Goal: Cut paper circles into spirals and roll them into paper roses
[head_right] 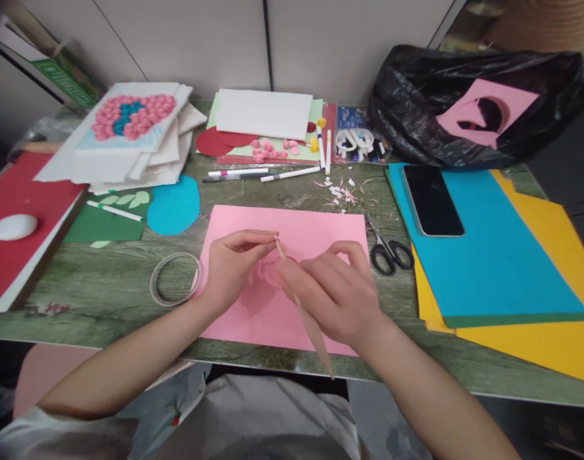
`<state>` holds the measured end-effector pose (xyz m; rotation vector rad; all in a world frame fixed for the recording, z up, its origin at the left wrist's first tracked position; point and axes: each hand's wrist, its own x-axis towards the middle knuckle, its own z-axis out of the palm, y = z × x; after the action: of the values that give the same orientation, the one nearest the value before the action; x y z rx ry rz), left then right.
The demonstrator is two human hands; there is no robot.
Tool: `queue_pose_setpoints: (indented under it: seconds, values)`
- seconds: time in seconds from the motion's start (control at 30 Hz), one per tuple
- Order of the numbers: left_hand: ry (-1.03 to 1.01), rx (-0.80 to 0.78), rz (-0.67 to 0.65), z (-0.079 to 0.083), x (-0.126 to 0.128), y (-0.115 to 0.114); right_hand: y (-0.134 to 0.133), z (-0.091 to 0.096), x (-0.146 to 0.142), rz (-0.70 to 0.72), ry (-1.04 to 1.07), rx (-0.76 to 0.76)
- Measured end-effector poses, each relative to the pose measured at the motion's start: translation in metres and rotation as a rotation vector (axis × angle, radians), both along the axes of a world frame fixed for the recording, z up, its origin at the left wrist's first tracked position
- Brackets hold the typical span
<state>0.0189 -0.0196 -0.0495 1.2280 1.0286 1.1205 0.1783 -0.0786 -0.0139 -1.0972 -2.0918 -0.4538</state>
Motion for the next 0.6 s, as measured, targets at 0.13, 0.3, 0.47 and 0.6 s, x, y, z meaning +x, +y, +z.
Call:
queue_pose_setpoints:
  seconds: [0.13,0.3,0.47,0.6]
  values:
    - [-0.032,0.014,0.017,-0.0010,-0.0007,0.0014,-0.0015,-0.0024,0.0013,0.162,0.067,-0.114]
    - [-0.061,0.022,0.016,0.0003,-0.0009,0.0017,-0.0050,-0.0013,0.0034,0.166,0.061,-0.109]
    - [-0.075,0.027,0.016,0.0017,0.0000,0.0002,-0.0056,-0.0027,0.0036,0.162,0.044,-0.113]
    - [-0.075,0.014,0.010,0.0019,0.0006,-0.0010,-0.0036,-0.0028,0.0025,0.157,-0.004,-0.102]
